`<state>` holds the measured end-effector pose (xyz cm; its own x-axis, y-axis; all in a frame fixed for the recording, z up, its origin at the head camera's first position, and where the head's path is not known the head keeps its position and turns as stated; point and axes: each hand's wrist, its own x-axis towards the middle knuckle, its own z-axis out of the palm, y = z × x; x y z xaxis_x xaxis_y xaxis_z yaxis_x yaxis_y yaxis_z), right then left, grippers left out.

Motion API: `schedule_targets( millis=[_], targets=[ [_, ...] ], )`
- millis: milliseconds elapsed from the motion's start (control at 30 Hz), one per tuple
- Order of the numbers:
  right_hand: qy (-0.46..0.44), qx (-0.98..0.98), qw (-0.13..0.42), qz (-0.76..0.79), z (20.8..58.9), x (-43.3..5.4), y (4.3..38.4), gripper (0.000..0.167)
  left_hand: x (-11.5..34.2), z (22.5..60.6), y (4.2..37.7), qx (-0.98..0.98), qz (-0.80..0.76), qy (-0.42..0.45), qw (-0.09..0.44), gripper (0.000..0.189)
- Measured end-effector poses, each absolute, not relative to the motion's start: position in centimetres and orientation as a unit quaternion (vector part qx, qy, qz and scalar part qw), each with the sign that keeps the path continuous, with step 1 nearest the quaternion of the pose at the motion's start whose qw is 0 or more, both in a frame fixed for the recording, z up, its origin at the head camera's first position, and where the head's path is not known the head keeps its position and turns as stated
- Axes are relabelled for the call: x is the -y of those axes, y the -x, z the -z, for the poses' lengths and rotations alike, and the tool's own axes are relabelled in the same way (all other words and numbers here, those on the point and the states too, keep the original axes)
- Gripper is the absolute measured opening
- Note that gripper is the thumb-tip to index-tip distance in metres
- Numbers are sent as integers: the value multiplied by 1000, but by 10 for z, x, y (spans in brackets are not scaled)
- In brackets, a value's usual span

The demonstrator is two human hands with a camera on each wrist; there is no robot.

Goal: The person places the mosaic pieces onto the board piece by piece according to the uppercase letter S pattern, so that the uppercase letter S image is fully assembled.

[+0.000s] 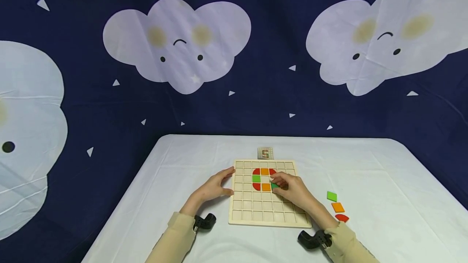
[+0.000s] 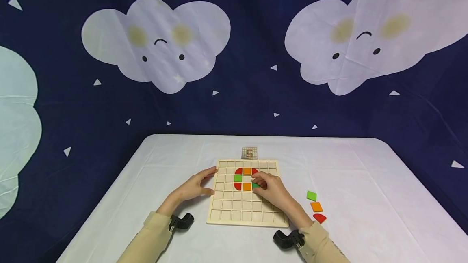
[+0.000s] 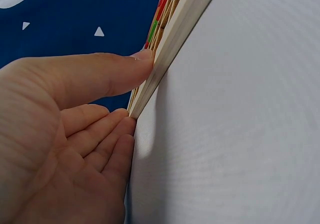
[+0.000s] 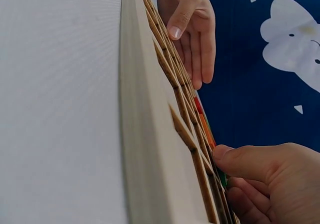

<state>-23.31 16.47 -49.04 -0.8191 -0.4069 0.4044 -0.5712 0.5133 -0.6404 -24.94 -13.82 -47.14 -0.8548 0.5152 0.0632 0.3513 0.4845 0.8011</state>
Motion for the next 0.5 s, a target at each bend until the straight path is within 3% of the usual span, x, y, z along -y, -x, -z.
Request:
schedule_targets(
  millis=[500],
  targets=[
    [-255,853,101,-445,483,-166,231,34,138,473,250,-859,-436,-250,93,82]
  ],
)
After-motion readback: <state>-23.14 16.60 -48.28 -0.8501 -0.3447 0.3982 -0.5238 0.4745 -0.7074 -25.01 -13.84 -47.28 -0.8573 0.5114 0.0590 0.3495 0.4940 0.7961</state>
